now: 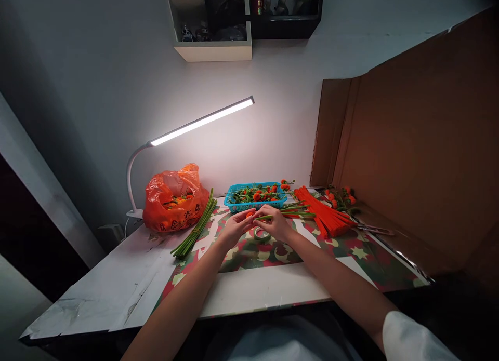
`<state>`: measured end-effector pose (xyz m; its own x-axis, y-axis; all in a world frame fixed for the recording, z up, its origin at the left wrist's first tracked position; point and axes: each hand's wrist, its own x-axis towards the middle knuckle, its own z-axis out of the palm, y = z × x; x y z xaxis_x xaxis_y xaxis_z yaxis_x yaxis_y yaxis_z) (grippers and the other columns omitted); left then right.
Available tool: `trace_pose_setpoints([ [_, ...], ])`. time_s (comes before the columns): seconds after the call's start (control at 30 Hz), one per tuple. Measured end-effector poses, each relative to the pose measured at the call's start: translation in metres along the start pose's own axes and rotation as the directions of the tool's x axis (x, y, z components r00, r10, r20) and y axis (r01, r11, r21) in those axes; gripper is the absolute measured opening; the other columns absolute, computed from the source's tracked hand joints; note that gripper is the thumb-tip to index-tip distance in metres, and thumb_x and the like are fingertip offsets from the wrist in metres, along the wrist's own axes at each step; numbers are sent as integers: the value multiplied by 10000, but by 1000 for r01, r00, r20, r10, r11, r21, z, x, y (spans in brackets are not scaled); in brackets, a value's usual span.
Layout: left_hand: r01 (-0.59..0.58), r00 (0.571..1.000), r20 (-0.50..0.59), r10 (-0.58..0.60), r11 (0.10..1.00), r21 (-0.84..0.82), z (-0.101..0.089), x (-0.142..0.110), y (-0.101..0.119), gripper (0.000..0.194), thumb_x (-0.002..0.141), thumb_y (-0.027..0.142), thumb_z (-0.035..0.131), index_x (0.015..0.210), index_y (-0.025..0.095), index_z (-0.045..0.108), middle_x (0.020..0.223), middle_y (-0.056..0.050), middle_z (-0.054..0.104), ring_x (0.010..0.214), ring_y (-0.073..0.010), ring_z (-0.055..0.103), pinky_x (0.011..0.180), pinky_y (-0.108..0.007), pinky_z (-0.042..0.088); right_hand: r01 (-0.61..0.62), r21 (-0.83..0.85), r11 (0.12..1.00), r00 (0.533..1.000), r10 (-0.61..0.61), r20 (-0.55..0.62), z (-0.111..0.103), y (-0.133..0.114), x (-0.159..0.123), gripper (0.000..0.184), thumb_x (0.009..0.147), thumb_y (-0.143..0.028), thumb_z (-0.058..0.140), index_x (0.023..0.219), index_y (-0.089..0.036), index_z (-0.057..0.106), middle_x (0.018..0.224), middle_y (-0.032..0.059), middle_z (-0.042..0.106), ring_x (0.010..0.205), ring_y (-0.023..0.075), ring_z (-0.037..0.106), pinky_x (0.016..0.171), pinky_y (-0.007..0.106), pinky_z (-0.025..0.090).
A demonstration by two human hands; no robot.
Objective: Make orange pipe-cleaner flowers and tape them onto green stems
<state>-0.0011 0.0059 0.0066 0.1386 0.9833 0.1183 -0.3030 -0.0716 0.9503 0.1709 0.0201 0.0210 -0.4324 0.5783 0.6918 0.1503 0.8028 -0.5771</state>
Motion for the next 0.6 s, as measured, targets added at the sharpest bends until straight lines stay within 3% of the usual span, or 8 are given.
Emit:
trace_pose_setpoints([
  [0.3, -52, 996, 75, 46, 996, 79, -1, 2, -5, 536, 596, 329, 807, 1086, 160, 668, 1053, -110, 703, 968, -248, 653, 909, -381, 470, -36, -54, 998, 995, 31, -92, 5, 4, 1, 168, 835, -290, 562, 759, -202, 683, 747, 46, 621, 723, 172, 571, 678, 294, 445],
  [0.6, -39, 999, 8, 39, 995, 95, 3, 3, -6, 517, 574, 357, 814, 1034, 157, 687, 1022, -100, 713, 945, -246, 659, 896, -390, 489, -73, -153, 986, 988, 52, -142, 7, 6, 0, 142, 824, -230, 546, 746, -194, 659, 750, 52, 644, 711, 178, 588, 675, 294, 443],
])
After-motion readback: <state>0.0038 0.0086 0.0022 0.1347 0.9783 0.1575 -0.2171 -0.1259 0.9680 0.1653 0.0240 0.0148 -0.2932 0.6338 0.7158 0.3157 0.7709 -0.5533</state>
